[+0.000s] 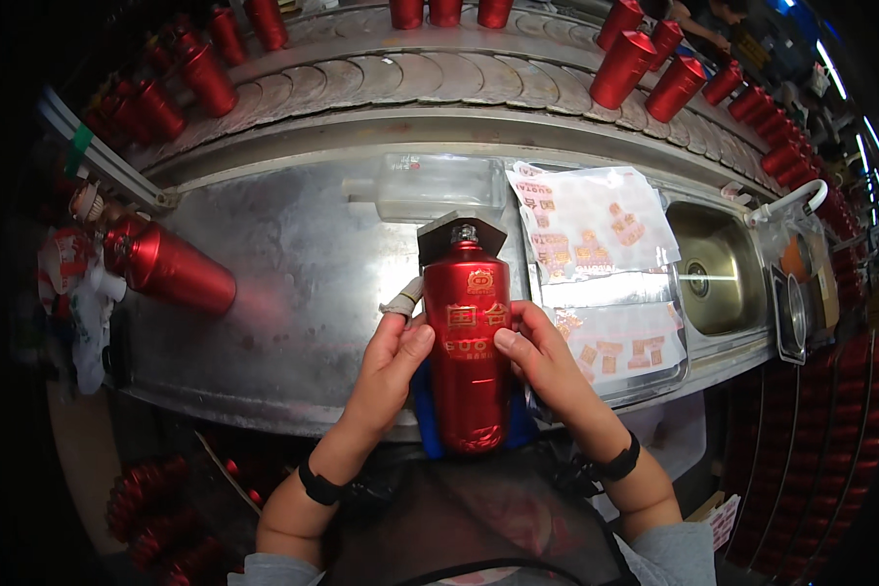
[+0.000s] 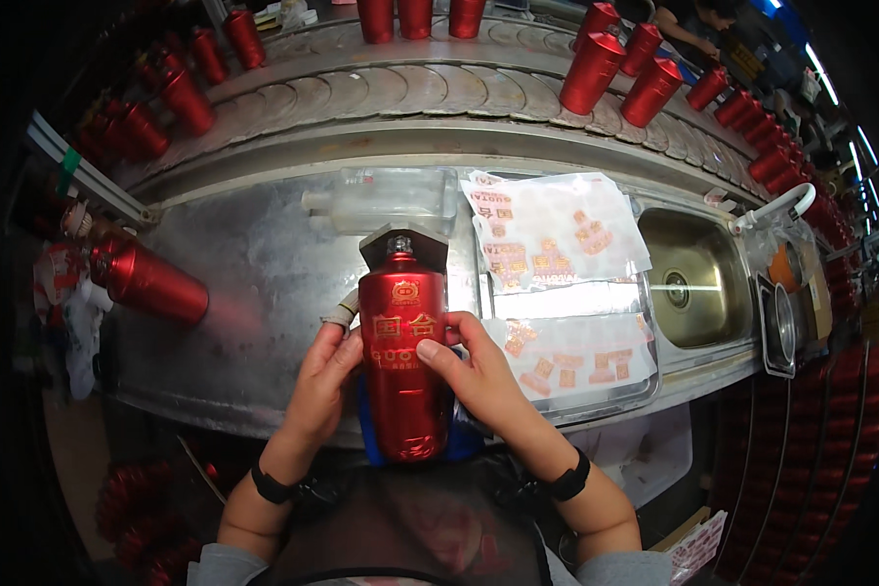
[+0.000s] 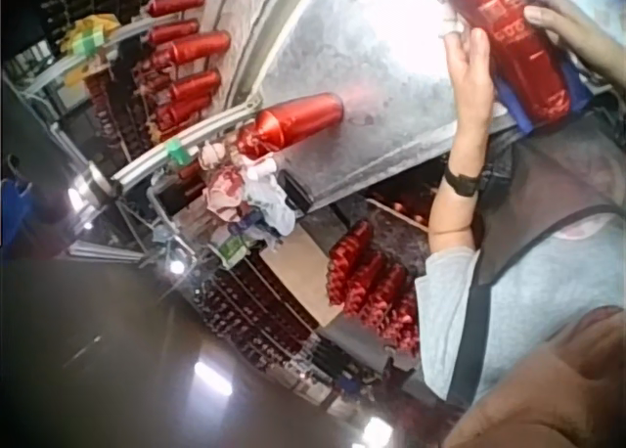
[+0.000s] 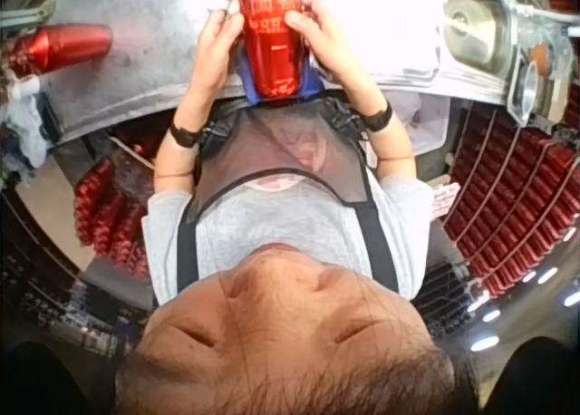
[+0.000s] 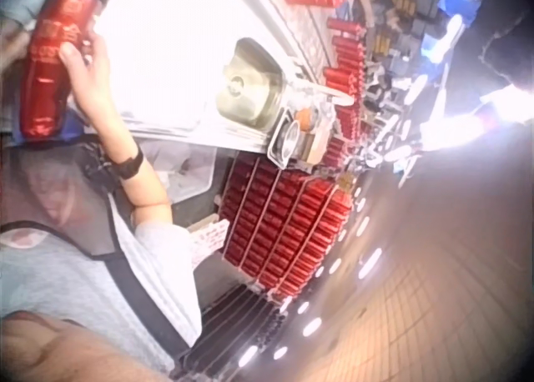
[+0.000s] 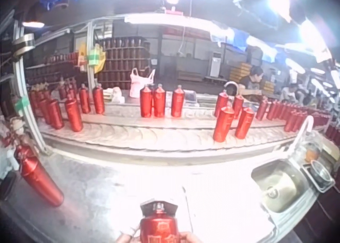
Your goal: Applying adhesive labels to red metal bottles on a fabrication assembly line.
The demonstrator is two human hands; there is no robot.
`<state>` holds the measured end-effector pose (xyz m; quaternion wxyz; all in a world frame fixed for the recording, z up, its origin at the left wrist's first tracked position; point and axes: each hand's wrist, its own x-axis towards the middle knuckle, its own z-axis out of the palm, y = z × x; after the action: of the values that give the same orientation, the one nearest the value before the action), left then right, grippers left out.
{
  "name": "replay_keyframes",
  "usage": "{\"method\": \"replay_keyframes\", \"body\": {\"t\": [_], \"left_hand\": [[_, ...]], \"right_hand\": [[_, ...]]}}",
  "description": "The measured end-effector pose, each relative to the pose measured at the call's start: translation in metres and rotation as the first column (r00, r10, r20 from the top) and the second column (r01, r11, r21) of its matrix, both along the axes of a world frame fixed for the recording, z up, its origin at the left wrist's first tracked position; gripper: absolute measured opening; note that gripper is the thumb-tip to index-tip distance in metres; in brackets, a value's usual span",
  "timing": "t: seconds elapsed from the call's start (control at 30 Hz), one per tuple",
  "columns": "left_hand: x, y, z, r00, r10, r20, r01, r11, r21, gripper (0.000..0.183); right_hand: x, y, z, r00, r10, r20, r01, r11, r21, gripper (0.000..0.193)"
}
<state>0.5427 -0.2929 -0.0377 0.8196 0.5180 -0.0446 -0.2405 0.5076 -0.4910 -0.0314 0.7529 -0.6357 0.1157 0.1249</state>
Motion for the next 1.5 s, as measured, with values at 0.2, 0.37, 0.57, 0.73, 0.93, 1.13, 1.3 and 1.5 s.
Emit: {"method": "replay_keyframes", "body": {"t": [0.2, 0.37, 0.57, 0.73, 0.93, 1.13, 1.3, 1.5], "left_hand": [[-0.003, -0.008, 0.009, 0.999, -0.029, 0.027, 0.027, 0.998, 0.050, 0.063], [-0.001, -0.002, 0.004, 0.998, -0.050, 0.043, 0.048, 0.998, 0.047, 0.067], [0.001, -0.008, 0.009, 0.998, -0.052, 0.017, 0.050, 0.992, 0.115, 0.070], [0.000, -0.011, 0.013, 0.996, -0.086, -0.001, 0.085, 0.987, 0.139, 0.074], [-0.001, -0.021, 0.025, 0.990, 0.014, 0.140, -0.044, 0.976, 0.214, 0.071], [0.004, -0.026, 0.018, 0.998, -0.028, 0.055, 0.017, 0.984, 0.178, 0.068], [0.006, -0.018, 0.011, 0.998, -0.054, 0.034, 0.048, 0.988, 0.147, 0.078], [0.009, -0.008, 0.012, 0.993, -0.109, -0.038, 0.112, 0.990, 0.089, 0.082]], "right_hand": [[0.000, 0.006, -0.001, 0.993, -0.004, 0.122, 0.014, 0.996, -0.085, 0.044], [0.000, 0.005, 0.000, 0.994, 0.004, 0.111, 0.003, 0.998, -0.064, 0.046], [-0.003, 0.006, -0.001, 0.991, 0.013, 0.133, 0.004, 0.992, -0.128, 0.054], [-0.005, 0.000, -0.008, 0.994, 0.015, 0.111, 0.002, 0.988, -0.155, 0.054], [-0.002, -0.008, -0.004, 0.999, 0.023, 0.045, -0.026, 0.998, 0.054, 0.046], [-0.008, -0.008, -0.001, 0.993, 0.001, 0.118, 0.008, 0.997, -0.081, 0.040], [-0.007, -0.015, -0.005, 0.986, -0.009, 0.168, 0.002, 0.999, 0.041, 0.040], [-0.005, -0.025, 0.002, 0.996, 0.073, -0.044, -0.062, 0.977, 0.203, 0.041]]}}
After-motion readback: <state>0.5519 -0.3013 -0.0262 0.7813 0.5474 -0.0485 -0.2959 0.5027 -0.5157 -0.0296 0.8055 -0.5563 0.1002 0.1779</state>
